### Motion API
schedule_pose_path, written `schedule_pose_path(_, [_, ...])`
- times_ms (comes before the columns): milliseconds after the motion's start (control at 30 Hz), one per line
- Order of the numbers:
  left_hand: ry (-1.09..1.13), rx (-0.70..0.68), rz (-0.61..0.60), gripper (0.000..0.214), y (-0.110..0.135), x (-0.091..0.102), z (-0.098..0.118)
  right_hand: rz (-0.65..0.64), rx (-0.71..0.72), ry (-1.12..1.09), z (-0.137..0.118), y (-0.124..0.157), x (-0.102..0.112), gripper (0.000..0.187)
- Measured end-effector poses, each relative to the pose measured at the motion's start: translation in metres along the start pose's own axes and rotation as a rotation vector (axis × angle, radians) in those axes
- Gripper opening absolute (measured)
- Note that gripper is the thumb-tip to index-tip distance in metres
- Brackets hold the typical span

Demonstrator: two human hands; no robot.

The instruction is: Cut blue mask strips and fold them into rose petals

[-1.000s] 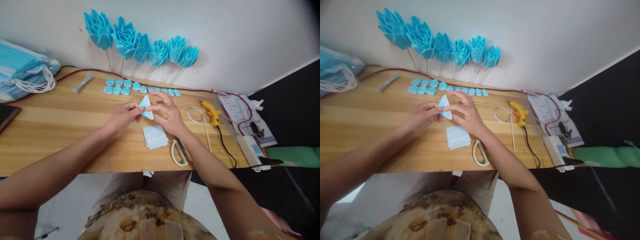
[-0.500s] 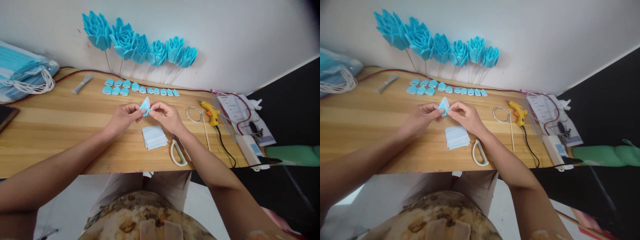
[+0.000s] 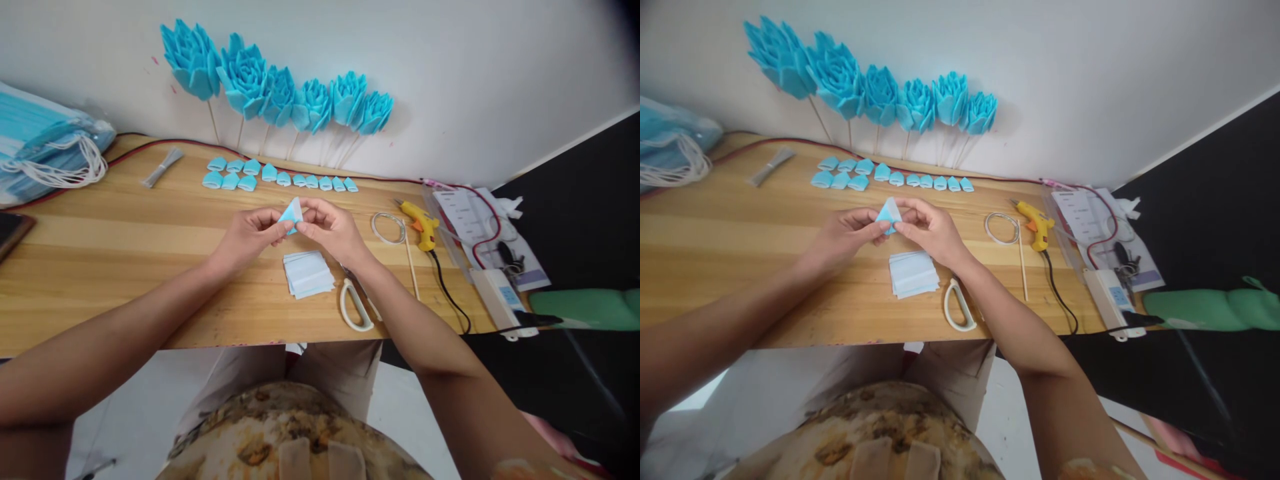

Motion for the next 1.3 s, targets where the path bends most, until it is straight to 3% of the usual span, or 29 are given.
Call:
schedule_pose_path(433, [-0.017,0.059,-0.064,0.03,-0.002,-0.006,-0.005,0.028,-0.01,-0.023,-0.021,0.001,0.0,0.031])
schedule_pose_path(767, [-0.16,0.041,-0.088,0.025,0.002,-0.011,-0.002,0.034,0.029,0.017,-0.016,0.001,-0.001,0.018])
schedule_pose_path(1000, [-0.119,0.052,-0.131,0.027,0.0,-0.012,-0.003,0.032,0.269,0.247,-0.04,-0.001,0.001,0.008])
schedule_pose_path(1300, [-0.025,0.07,-0.168,0.027,0.0,-0.014,-0.005,0.022,0.577,0.546,-0.061,0.006,0.0,0.019])
Point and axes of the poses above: each hand's wrist, its own y-axis away from the middle knuckle, its own x-axis out of the back of the hand, z = x × y, the point moved 9 cm from there along -y, towards the middle knuckle, and after that the axes turned 12 degrees about x, right-handed, at the moved point
